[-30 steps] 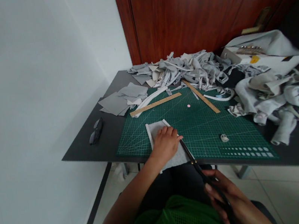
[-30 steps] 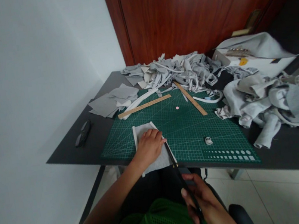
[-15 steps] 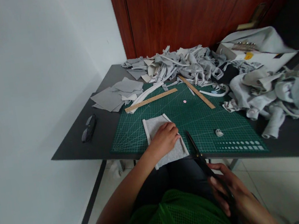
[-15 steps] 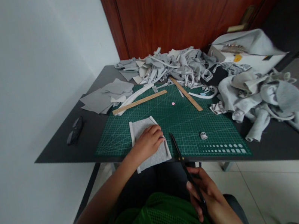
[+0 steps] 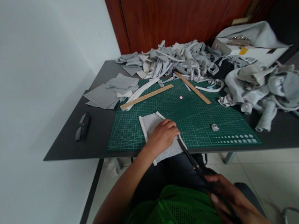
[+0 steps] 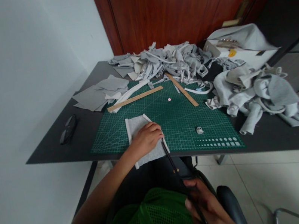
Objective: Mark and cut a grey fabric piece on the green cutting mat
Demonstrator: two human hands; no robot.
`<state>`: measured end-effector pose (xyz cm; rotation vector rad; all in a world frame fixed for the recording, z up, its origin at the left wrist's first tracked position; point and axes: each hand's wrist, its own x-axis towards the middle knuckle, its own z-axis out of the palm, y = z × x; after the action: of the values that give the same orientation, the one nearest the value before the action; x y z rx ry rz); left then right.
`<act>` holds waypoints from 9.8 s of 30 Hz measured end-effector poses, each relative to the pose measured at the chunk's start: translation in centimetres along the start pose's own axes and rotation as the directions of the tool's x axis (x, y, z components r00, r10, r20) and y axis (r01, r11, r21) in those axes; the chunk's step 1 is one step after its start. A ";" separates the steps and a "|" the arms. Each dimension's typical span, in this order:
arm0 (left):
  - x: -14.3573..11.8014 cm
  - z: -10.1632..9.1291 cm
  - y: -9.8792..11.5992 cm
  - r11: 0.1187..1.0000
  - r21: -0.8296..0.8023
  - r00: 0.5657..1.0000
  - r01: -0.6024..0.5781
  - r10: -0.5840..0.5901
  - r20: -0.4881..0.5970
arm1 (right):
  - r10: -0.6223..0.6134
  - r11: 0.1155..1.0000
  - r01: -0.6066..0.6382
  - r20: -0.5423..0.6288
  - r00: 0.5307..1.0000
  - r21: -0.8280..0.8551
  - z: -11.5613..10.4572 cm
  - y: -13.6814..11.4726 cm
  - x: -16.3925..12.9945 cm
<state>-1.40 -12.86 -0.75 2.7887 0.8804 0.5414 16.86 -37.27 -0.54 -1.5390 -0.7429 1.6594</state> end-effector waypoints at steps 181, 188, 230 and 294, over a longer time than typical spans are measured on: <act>-0.9 1.9 0.2 0.926 -0.376 0.999 -0.034 0.037 0.001 | 0.025 0.974 -0.003 0.093 0.995 -0.227 -7.3 -1.6 -0.1; -0.9 2.0 0.3 0.932 -0.362 0.999 -0.034 0.039 0.007 | 0.028 0.980 -0.004 0.115 0.993 -0.199 -6.9 -1.1 -0.1; -1.6 1.9 0.6 0.967 -0.256 0.993 0.005 -0.034 -0.109 | 0.058 0.992 -0.052 0.051 0.997 -0.113 -5.1 -3.8 0.3; -1.1 1.7 0.3 0.966 -0.254 0.999 0.052 -0.052 0.006 | 0.036 0.996 -0.032 0.052 0.998 -0.079 -5.3 -3.3 0.3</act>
<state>-1.35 -13.82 -2.58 2.5278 0.8179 0.6005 22.57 -35.55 1.40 -1.5742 -0.8226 1.7208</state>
